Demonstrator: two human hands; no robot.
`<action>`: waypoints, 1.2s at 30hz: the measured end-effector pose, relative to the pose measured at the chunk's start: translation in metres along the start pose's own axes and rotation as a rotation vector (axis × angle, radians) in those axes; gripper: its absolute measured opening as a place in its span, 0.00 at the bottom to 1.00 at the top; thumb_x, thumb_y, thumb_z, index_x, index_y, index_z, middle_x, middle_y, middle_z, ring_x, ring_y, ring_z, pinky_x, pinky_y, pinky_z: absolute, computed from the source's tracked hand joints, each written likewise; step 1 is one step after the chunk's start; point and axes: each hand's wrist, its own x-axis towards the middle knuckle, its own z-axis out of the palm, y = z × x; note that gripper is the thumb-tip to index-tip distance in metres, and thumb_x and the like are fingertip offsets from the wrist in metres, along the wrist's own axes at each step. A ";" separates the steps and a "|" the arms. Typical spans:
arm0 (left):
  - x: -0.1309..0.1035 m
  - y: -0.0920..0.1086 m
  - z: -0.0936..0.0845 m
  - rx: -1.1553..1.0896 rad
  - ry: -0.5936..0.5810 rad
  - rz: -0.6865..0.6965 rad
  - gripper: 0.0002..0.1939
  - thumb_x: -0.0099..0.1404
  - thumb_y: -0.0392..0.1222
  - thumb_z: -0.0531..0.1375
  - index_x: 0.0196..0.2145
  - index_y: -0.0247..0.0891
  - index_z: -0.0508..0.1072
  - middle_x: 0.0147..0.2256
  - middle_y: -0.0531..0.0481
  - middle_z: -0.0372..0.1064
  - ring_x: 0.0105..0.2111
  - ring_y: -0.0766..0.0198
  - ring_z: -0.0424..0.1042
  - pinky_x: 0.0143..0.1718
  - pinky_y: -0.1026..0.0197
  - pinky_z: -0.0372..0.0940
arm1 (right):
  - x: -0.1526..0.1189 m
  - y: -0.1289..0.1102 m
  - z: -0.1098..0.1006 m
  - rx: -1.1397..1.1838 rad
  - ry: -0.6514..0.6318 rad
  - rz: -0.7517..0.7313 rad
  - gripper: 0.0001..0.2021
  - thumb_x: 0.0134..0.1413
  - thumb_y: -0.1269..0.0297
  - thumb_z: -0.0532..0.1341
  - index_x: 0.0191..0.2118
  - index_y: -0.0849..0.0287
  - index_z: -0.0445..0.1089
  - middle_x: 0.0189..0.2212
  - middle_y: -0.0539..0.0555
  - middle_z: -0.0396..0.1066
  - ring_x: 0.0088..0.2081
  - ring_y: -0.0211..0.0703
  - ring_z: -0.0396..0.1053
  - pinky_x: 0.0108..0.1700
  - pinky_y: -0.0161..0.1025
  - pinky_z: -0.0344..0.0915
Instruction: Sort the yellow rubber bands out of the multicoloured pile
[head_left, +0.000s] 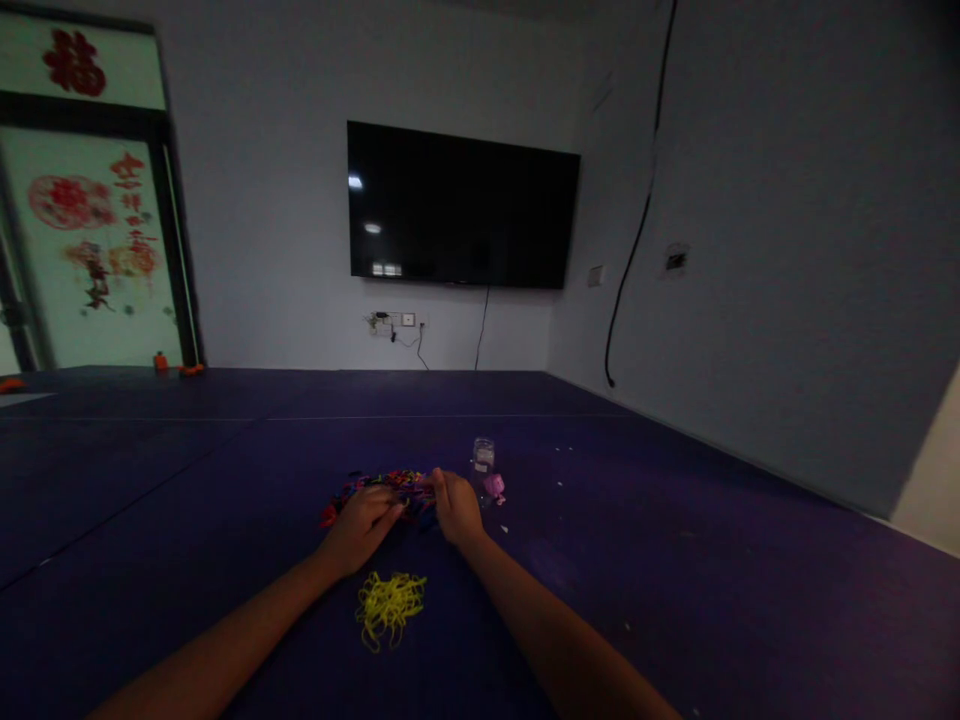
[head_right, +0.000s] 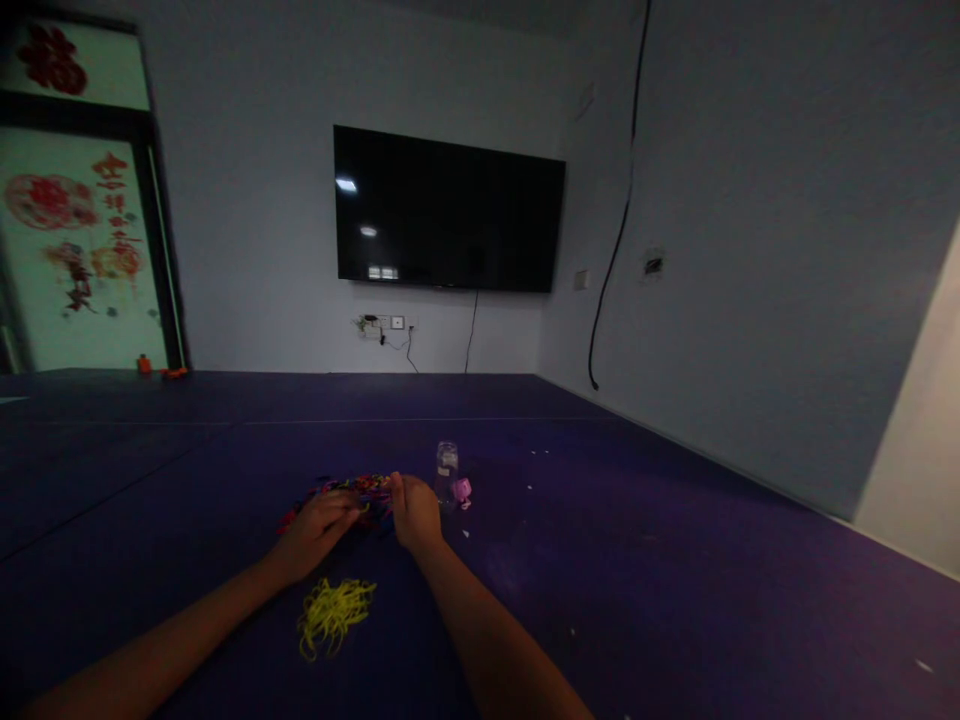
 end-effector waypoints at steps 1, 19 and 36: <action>0.001 0.002 -0.001 -0.060 0.033 -0.051 0.20 0.67 0.44 0.48 0.28 0.38 0.76 0.31 0.47 0.75 0.36 0.61 0.72 0.43 0.57 0.64 | 0.000 -0.001 -0.001 -0.019 0.014 0.032 0.34 0.65 0.52 0.32 0.35 0.62 0.73 0.34 0.59 0.74 0.38 0.42 0.70 0.41 0.34 0.59; 0.003 0.025 -0.008 -0.275 0.135 -0.348 0.29 0.65 0.56 0.43 0.19 0.38 0.72 0.21 0.49 0.71 0.26 0.61 0.71 0.34 0.60 0.63 | -0.002 -0.012 0.000 -0.393 -0.093 0.072 0.31 0.65 0.55 0.35 0.36 0.67 0.73 0.35 0.66 0.73 0.41 0.48 0.70 0.41 0.38 0.60; 0.002 0.002 0.000 0.254 0.086 -0.041 0.22 0.68 0.45 0.44 0.23 0.38 0.69 0.26 0.47 0.70 0.32 0.59 0.67 0.37 0.56 0.62 | -0.001 -0.014 -0.001 -0.403 -0.133 0.058 0.28 0.65 0.56 0.38 0.37 0.67 0.72 0.35 0.65 0.72 0.39 0.47 0.70 0.41 0.37 0.60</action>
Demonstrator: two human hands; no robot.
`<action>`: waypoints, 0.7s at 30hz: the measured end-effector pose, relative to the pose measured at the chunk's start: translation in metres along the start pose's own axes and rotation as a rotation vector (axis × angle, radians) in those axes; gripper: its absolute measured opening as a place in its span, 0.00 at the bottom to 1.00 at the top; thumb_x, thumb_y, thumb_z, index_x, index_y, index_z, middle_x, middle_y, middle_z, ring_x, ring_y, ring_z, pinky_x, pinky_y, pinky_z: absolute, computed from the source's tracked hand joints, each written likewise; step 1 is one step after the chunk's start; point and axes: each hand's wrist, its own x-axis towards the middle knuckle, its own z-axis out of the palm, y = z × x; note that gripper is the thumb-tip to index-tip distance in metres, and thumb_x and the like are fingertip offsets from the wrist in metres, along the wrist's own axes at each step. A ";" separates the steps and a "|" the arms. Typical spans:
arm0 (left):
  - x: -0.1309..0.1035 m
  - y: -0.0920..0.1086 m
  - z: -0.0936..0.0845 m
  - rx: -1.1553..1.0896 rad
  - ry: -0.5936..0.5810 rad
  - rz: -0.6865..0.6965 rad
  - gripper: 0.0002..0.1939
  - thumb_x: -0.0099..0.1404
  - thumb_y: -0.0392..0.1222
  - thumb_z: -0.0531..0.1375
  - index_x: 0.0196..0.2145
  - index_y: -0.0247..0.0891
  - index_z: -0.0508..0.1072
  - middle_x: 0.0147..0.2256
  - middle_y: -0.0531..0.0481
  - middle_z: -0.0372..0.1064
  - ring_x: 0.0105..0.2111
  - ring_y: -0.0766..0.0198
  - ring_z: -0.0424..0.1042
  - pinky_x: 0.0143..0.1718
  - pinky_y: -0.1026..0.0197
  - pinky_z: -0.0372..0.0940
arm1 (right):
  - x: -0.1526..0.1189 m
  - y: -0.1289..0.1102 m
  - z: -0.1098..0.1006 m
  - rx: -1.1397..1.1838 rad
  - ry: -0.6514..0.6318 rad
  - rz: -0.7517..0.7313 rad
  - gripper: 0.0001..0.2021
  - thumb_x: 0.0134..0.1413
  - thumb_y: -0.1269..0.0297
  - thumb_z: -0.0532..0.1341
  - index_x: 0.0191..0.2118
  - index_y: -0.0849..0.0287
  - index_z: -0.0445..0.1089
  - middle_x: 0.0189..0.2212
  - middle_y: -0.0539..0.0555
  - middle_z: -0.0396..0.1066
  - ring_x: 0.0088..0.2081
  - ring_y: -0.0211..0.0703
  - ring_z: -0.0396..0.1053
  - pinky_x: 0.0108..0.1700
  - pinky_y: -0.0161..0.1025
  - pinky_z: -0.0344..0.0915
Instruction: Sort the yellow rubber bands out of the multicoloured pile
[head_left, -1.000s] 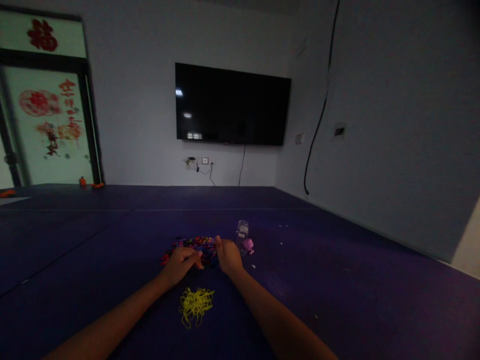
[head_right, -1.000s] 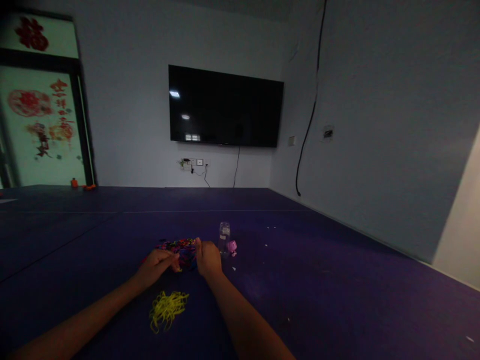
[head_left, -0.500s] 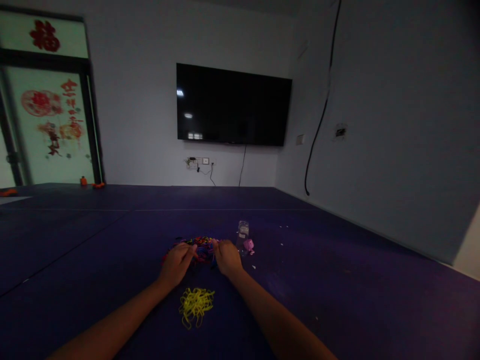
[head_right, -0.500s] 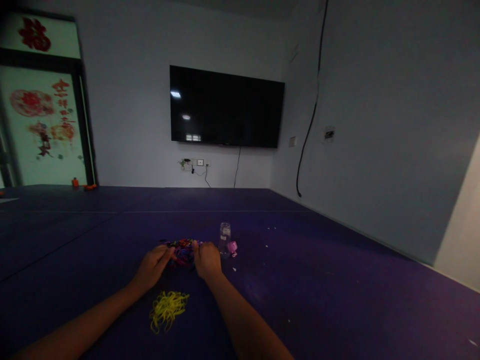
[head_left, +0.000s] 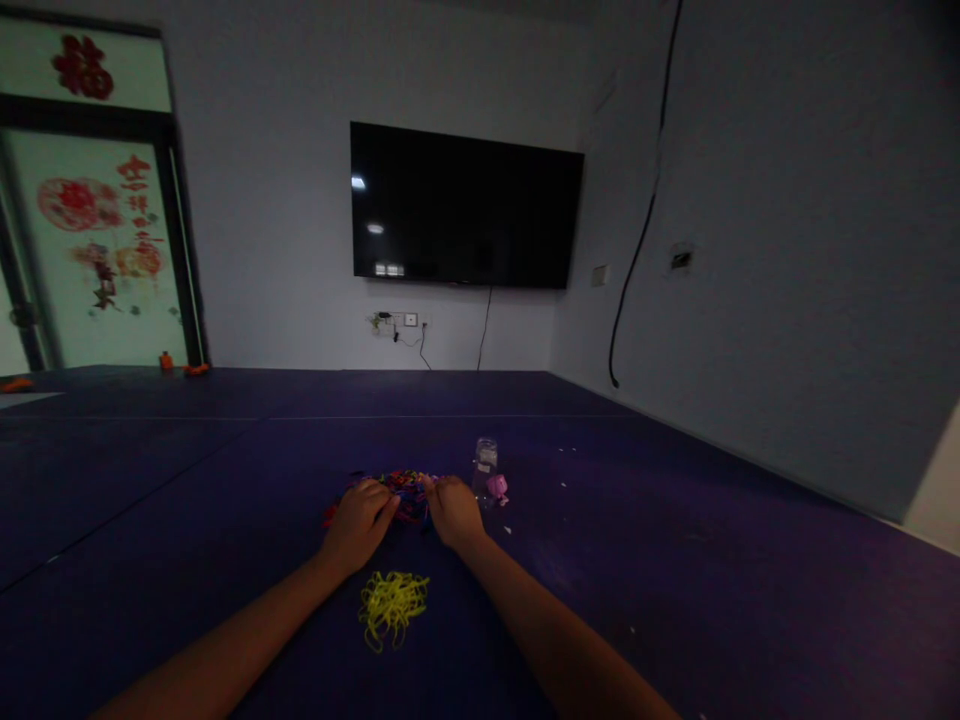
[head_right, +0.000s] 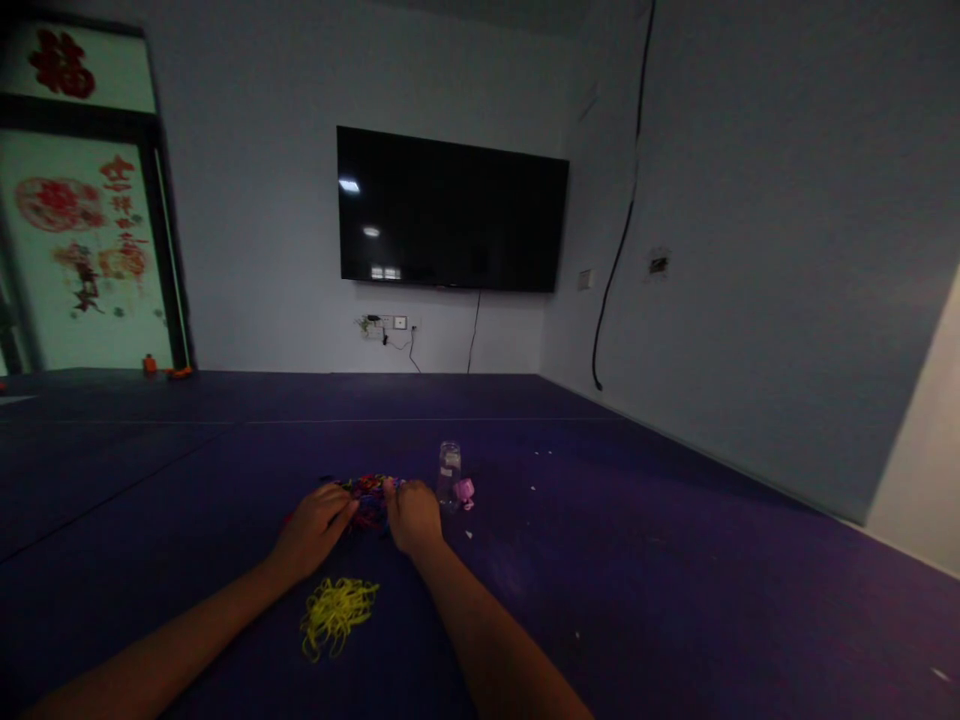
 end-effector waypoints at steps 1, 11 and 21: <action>0.000 0.000 0.000 0.007 -0.001 0.003 0.21 0.68 0.45 0.45 0.23 0.38 0.69 0.27 0.47 0.70 0.32 0.59 0.67 0.37 0.56 0.62 | 0.000 0.000 -0.001 0.004 0.003 -0.007 0.28 0.65 0.56 0.38 0.37 0.67 0.72 0.35 0.65 0.73 0.39 0.47 0.70 0.41 0.37 0.60; -0.002 -0.001 0.005 0.075 -0.076 0.059 0.10 0.63 0.36 0.51 0.30 0.37 0.71 0.31 0.46 0.70 0.36 0.56 0.67 0.39 0.53 0.61 | -0.001 -0.002 0.001 -0.047 0.017 0.029 0.30 0.65 0.55 0.37 0.35 0.68 0.73 0.33 0.66 0.73 0.38 0.49 0.71 0.41 0.39 0.60; -0.002 -0.001 0.006 0.128 -0.126 0.053 0.07 0.61 0.35 0.52 0.30 0.37 0.70 0.32 0.45 0.69 0.37 0.56 0.66 0.39 0.53 0.61 | 0.001 -0.001 0.001 -0.022 -0.004 -0.014 0.27 0.65 0.58 0.39 0.36 0.67 0.72 0.35 0.65 0.73 0.40 0.48 0.70 0.42 0.38 0.59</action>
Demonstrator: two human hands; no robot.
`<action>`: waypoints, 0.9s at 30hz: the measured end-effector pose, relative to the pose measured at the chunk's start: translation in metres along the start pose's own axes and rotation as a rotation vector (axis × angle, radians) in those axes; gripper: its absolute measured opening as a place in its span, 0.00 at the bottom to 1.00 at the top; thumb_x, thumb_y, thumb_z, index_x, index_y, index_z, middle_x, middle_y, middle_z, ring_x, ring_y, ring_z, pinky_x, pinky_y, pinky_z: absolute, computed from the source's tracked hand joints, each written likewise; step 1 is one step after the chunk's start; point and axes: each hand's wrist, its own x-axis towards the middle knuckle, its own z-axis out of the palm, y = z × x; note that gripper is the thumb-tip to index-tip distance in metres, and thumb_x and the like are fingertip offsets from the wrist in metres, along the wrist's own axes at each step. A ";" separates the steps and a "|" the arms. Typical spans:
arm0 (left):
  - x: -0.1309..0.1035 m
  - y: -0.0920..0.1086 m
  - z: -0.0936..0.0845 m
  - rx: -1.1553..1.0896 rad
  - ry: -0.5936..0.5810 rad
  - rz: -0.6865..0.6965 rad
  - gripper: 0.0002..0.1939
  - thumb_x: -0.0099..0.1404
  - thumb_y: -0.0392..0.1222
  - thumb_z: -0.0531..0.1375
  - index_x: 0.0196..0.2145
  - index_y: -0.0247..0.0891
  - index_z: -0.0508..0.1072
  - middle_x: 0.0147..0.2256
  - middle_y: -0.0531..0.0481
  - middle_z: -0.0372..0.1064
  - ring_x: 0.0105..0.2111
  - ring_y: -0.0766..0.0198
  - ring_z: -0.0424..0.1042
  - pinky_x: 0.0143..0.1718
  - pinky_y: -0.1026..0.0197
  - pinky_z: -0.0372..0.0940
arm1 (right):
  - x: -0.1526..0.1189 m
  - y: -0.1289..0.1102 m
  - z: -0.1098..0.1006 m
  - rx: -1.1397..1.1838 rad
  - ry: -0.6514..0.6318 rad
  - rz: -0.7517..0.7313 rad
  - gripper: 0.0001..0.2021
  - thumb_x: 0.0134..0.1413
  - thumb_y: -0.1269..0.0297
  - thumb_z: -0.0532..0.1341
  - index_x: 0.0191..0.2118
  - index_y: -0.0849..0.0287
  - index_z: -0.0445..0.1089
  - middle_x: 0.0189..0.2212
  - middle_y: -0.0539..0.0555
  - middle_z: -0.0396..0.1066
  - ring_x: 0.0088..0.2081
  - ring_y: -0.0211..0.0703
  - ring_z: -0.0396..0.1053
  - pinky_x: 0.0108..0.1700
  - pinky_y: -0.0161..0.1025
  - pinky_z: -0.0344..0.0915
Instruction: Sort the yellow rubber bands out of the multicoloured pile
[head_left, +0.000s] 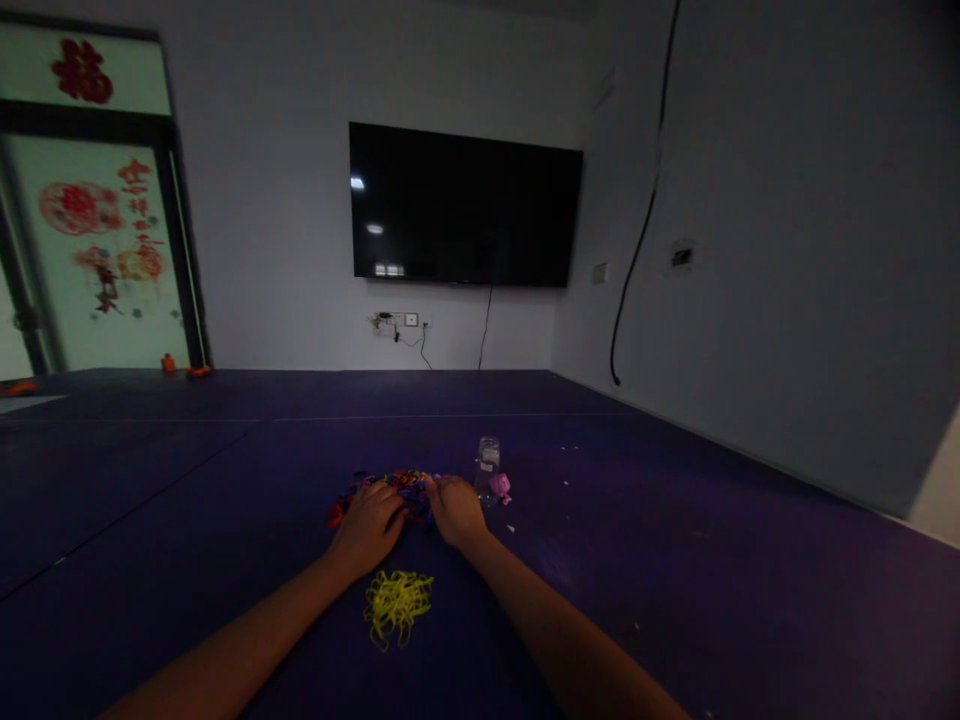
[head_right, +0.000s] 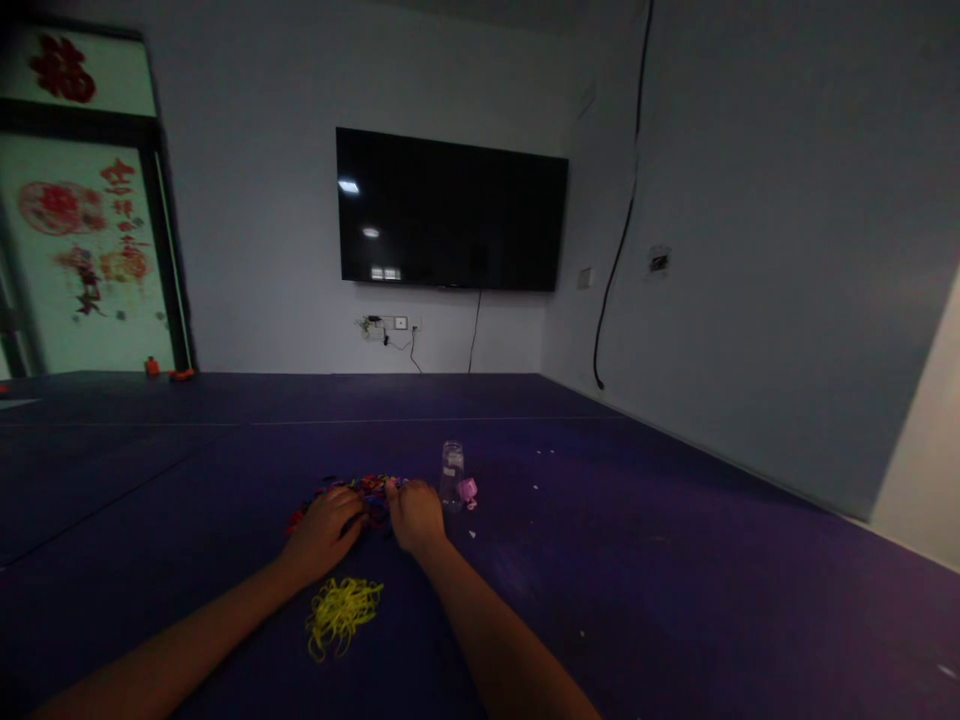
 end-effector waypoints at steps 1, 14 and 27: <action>0.000 0.000 0.000 0.004 -0.003 -0.004 0.07 0.61 0.35 0.52 0.30 0.37 0.70 0.32 0.45 0.69 0.37 0.56 0.66 0.39 0.53 0.61 | 0.000 0.001 0.001 0.011 0.002 -0.009 0.27 0.65 0.58 0.39 0.36 0.67 0.72 0.35 0.65 0.73 0.40 0.47 0.70 0.43 0.38 0.59; -0.003 -0.001 0.002 -0.052 0.036 -0.007 0.12 0.61 0.33 0.52 0.40 0.37 0.72 0.42 0.42 0.70 0.45 0.53 0.66 0.47 0.48 0.61 | 0.000 0.008 0.004 0.319 0.055 -0.127 0.31 0.65 0.54 0.34 0.37 0.63 0.71 0.35 0.58 0.72 0.39 0.41 0.68 0.40 0.32 0.58; 0.000 -0.008 0.008 -0.090 -0.026 0.095 0.18 0.61 0.29 0.52 0.47 0.41 0.71 0.45 0.44 0.69 0.47 0.55 0.65 0.48 0.51 0.61 | -0.004 0.005 -0.002 0.343 0.026 -0.303 0.28 0.66 0.56 0.36 0.36 0.60 0.71 0.37 0.55 0.72 0.40 0.39 0.68 0.41 0.31 0.58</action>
